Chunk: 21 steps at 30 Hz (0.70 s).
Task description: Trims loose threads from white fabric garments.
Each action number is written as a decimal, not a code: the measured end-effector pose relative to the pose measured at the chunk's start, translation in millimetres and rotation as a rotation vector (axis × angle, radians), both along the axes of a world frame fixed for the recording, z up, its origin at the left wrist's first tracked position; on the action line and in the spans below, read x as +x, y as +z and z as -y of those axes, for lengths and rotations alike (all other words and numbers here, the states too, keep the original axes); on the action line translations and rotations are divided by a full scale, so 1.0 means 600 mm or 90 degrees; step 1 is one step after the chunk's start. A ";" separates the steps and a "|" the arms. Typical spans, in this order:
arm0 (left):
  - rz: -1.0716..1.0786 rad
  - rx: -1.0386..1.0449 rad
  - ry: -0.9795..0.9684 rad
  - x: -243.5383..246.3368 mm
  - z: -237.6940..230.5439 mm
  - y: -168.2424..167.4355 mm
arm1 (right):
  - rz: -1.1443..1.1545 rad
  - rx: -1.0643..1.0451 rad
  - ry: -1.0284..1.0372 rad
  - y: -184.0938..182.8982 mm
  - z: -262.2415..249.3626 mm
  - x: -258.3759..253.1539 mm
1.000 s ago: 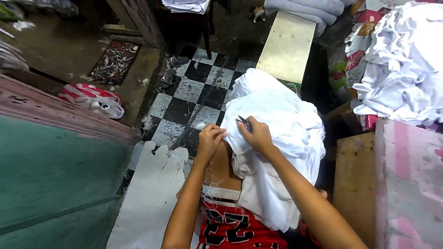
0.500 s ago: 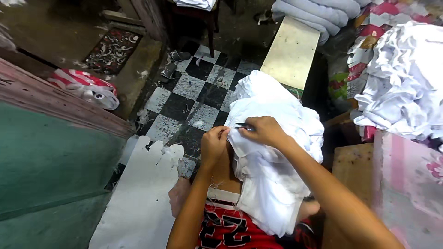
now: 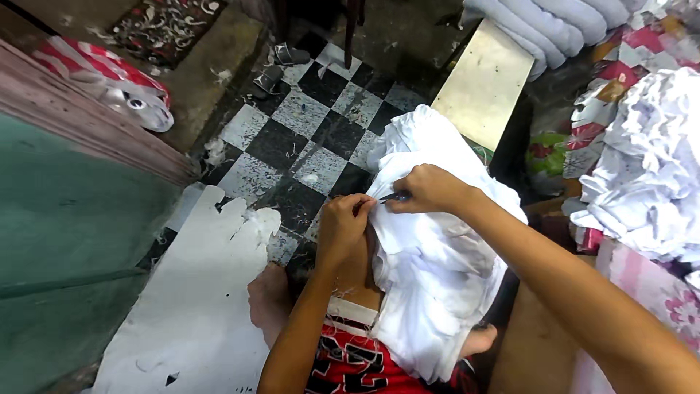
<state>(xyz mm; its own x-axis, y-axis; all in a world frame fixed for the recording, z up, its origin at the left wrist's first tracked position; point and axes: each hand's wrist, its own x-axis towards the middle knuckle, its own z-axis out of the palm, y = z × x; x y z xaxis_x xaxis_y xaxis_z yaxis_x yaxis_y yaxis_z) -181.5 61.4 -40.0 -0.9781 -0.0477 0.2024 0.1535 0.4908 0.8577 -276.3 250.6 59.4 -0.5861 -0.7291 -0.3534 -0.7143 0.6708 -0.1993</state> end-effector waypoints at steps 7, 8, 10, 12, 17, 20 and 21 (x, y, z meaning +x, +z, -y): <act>-0.010 -0.004 -0.010 0.000 0.000 -0.002 | -0.018 -0.051 0.053 -0.006 -0.006 -0.006; -0.012 -0.005 -0.013 0.001 0.000 -0.002 | -0.017 -0.048 0.055 -0.005 -0.006 -0.007; -0.021 -0.005 -0.017 0.005 0.001 -0.003 | -0.020 -0.052 0.065 -0.005 -0.008 -0.007; -0.025 0.000 -0.020 0.008 0.002 -0.003 | -0.025 -0.058 0.075 -0.005 -0.008 -0.007; -0.021 0.028 -0.032 0.011 0.003 -0.003 | -0.040 -0.064 0.082 -0.004 -0.013 -0.010; -0.017 0.032 -0.034 0.012 0.004 0.001 | -0.035 -0.030 0.072 0.001 -0.009 -0.009; -0.018 0.034 -0.036 0.013 0.005 0.004 | -0.031 -0.017 0.071 0.003 -0.005 -0.008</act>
<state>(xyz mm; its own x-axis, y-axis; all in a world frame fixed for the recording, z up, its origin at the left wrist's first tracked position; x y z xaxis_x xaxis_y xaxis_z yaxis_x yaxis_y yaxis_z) -173.7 58.6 -37.5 -0.9734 -0.0044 0.2293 0.2046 0.4349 0.8769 -280.9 253.5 61.1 -0.5168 -0.7995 -0.3061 -0.7936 0.5815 -0.1790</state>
